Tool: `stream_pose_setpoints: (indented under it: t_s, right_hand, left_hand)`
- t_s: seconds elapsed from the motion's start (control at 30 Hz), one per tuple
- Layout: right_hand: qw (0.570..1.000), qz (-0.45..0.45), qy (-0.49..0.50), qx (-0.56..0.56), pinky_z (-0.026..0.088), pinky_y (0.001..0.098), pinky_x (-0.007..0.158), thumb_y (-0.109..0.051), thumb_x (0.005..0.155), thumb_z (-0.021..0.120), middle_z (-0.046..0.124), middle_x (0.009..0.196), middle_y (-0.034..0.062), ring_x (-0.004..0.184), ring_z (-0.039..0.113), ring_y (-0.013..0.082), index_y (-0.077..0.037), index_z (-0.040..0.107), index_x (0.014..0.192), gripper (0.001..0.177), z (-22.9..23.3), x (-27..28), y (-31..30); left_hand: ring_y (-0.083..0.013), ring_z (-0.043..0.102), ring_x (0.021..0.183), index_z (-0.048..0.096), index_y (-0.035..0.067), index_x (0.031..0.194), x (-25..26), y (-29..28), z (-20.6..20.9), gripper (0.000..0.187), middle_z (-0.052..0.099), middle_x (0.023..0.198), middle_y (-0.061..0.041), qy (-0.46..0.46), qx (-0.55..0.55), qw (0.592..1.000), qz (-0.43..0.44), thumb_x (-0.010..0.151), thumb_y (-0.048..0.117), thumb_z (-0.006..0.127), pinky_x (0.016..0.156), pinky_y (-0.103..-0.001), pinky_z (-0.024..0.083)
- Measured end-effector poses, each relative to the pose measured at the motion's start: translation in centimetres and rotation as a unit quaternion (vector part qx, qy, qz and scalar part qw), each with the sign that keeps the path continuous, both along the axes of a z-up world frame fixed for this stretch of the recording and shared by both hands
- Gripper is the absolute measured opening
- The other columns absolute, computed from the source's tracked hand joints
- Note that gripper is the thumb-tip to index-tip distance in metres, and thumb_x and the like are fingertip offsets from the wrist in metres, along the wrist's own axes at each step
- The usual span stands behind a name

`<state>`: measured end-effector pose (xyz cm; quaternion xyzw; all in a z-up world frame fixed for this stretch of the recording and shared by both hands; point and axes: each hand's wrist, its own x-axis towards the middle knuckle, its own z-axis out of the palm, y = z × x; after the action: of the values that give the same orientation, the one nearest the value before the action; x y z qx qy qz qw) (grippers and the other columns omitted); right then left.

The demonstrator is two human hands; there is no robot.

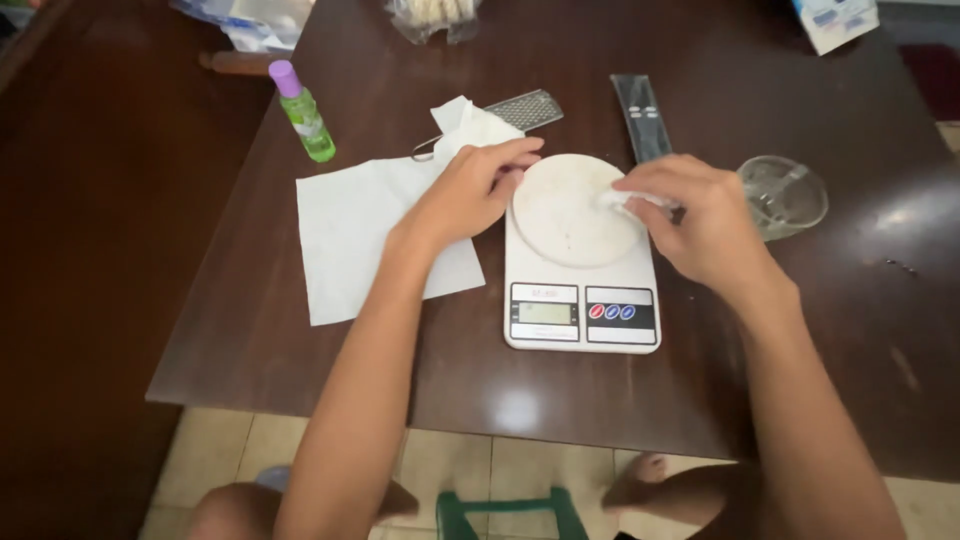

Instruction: The person is cleaning a digital kitchen scale using a tissue and testing the buttons.

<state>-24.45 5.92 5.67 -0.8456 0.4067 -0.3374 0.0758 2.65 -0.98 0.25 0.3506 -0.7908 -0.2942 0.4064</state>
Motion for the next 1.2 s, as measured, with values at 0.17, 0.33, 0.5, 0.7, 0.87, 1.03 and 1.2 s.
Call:
stream_pose_setpoints:
  t_s: [0.17,0.33,0.5,0.7,0.87,1.03,1.2]
  right_hand:
    - [0.998,0.041,0.023,0.040,0.059,0.0366,0.077,0.001,0.082,0.075,0.075,0.106,0.0093,0.093,0.073,0.0273,-0.005,0.077,0.100,0.019,0.3,-0.3,-0.3]
    - [0.993,0.109,0.030,0.041,0.057,0.0368,0.084,0.001,0.078,0.075,0.074,0.104,0.0066,0.099,0.070,0.0272,-0.006,0.079,0.096,0.020,-1.1,1.6,-0.4]
    - [0.997,0.058,0.052,0.007,0.055,0.0394,0.082,-0.001,0.079,0.076,0.073,0.100,0.0070,0.095,0.067,0.0280,-0.006,0.080,0.096,0.017,-0.7,1.5,-1.0]
    - [0.991,0.088,0.050,0.084,0.057,0.0367,0.077,-0.002,0.078,0.076,0.074,0.099,0.0048,0.095,0.067,0.0251,-0.008,0.081,0.095,0.018,-0.1,1.4,0.0]
    - [0.997,0.072,0.015,0.015,0.056,0.0381,0.081,-0.001,0.081,0.073,0.074,0.100,0.0077,0.096,0.067,0.0258,-0.005,0.079,0.098,0.019,-0.8,1.7,-0.1]
    - [0.996,-0.031,-0.085,0.003,0.055,0.0346,0.079,-0.005,0.090,0.071,0.073,0.101,0.0113,0.092,0.069,0.0230,-0.002,0.075,0.104,0.015,-0.6,1.0,-0.3]
    - [0.991,-0.056,-0.122,0.020,0.054,0.0318,0.076,-0.007,0.093,0.070,0.074,0.100,0.0111,0.090,0.069,0.0204,-0.001,0.075,0.105,0.014,-0.9,0.6,-0.7]
  left_hand:
    - [-0.0292,0.048,0.140,0.027,0.006,0.158,0.9,0.7,1.8,0.107,0.050,0.152,-0.015,-0.059,0.122,0.986,-0.099,0.072,0.024,0.088,0.114,-0.036,0.039]
    - [-0.0322,0.025,0.155,0.011,0.005,0.163,0.7,1.0,0.9,0.143,0.026,0.166,-0.022,-0.162,0.101,0.977,-0.100,0.056,0.042,0.098,0.125,-0.038,0.024]
    - [-0.0324,0.024,0.154,0.012,0.006,0.162,0.5,1.7,2.3,0.142,0.025,0.166,-0.020,-0.177,0.157,0.969,-0.071,0.054,0.043,0.096,0.122,-0.037,0.026]
    - [-0.0331,0.025,0.153,0.011,0.003,0.162,0.6,1.0,0.9,0.141,0.026,0.166,-0.022,-0.156,0.117,0.978,-0.077,0.058,0.041,0.098,0.122,-0.037,0.025]
    - [-0.0258,0.043,0.144,0.027,0.005,0.157,0.5,0.8,1.5,0.110,0.046,0.157,-0.014,-0.047,0.145,0.986,-0.066,0.072,0.037,0.088,0.114,-0.037,0.037]
    - [-0.0183,0.071,0.115,0.068,0.002,0.105,0.3,-0.2,0.4,0.024,0.074,0.121,-0.008,0.054,0.063,0.997,0.003,0.097,0.023,0.076,0.100,-0.034,0.058]
    - [-0.0185,0.069,0.098,0.073,0.002,0.104,0.3,-0.1,1.1,0.012,0.073,0.115,-0.006,0.094,0.027,0.995,-0.030,0.097,0.012,0.072,0.088,-0.033,0.057]
